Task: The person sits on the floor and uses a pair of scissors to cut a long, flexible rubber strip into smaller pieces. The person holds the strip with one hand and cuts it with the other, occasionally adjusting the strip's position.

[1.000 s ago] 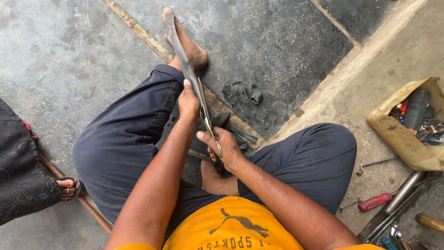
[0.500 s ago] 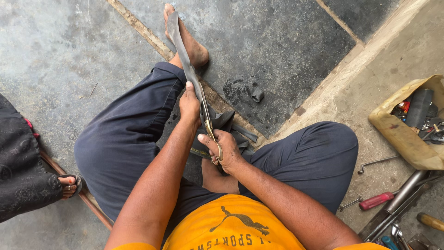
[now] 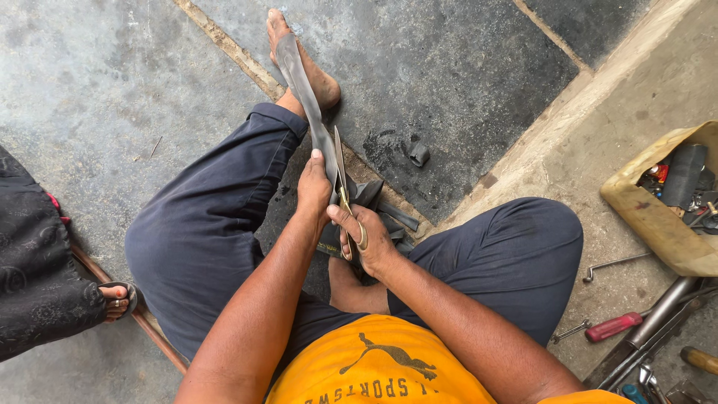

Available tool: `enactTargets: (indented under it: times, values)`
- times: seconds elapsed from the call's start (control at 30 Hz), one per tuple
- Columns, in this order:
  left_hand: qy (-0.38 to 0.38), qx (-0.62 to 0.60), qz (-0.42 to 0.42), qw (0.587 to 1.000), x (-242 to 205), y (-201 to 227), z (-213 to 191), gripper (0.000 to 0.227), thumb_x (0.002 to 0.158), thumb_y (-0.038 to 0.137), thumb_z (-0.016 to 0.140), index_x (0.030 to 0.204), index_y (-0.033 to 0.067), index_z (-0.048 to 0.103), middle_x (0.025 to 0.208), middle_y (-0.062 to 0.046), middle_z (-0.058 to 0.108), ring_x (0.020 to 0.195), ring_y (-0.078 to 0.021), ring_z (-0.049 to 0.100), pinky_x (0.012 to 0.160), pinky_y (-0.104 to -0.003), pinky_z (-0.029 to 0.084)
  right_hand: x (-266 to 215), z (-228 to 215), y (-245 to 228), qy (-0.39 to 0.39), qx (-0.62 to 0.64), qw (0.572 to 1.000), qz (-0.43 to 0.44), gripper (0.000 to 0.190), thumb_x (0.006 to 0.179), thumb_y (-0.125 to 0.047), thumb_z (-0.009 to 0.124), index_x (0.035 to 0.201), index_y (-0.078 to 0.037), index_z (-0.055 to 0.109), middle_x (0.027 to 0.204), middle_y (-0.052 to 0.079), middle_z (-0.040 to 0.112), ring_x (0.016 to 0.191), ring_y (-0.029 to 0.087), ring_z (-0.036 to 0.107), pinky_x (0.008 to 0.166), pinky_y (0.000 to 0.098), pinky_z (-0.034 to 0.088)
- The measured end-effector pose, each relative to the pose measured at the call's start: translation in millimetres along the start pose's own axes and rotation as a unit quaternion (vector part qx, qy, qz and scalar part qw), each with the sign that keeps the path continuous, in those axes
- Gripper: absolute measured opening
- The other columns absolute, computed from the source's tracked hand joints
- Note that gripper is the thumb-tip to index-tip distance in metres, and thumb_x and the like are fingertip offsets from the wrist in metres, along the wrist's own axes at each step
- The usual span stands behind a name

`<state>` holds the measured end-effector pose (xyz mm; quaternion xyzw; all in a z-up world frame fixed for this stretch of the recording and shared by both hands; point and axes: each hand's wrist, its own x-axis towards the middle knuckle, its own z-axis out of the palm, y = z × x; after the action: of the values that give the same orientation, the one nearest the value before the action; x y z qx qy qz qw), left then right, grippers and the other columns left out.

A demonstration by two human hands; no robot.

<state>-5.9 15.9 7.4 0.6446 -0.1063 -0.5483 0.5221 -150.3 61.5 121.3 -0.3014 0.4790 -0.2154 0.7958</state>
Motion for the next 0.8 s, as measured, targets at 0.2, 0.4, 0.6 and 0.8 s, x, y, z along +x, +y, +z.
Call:
enactTargets:
  times: [0.2, 0.4, 0.6, 0.8]
  values:
    - [0.003, 0.027, 0.016, 1.0, 3, 2, 1, 0.052, 0.109, 0.047, 0.037, 0.115, 0.0053, 0.067, 0.084, -0.002, 0.063, 0.07, -0.0106, 0.058, 0.066, -0.028, 0.051, 0, 0, 9, 0.004, -0.01, 1.0, -0.023, 0.044, 0.087, -0.047, 0.077, 0.084, -0.008, 0.057, 0.057, -0.002, 0.048, 0.04, 0.006, 0.043, 0.036, 0.0233, 0.037]
    - [-0.04, -0.07, -0.028, 0.996, -7, 1, -2, 0.048, 0.108, 0.045, 0.04, 0.116, 0.0039, 0.063, 0.085, -0.004, 0.064, 0.071, -0.0146, 0.061, 0.065, -0.032, 0.054, 0, -1, 4, -0.001, -0.02, 1.0, -0.006, 0.043, 0.086, -0.047, 0.077, 0.087, -0.007, 0.06, 0.059, -0.001, 0.051, 0.042, 0.008, 0.047, 0.038, 0.0239, 0.041]
    - [-0.076, -0.115, -0.078, 0.987, -32, 1, -8, 0.045, 0.106, 0.046, 0.047, 0.123, 0.0071, 0.064, 0.086, -0.004, 0.062, 0.066, -0.0151, 0.056, 0.053, -0.032, 0.046, 6, -3, -4, -0.006, 0.035, 0.999, 0.013, 0.045, 0.087, -0.048, 0.075, 0.089, -0.006, 0.06, 0.059, 0.001, 0.052, 0.043, 0.01, 0.051, 0.039, 0.0246, 0.043]
    - [-0.062, -0.144, -0.098, 0.983, -37, 6, -6, 0.045, 0.106, 0.045, 0.048, 0.124, 0.0055, 0.062, 0.093, -0.006, 0.063, 0.076, -0.017, 0.061, 0.062, -0.033, 0.052, 5, -3, 9, 0.008, -0.002, 1.0, -0.015, 0.042, 0.088, -0.045, 0.076, 0.087, -0.006, 0.06, 0.056, 0.0, 0.048, 0.038, 0.008, 0.042, 0.035, 0.0238, 0.037]
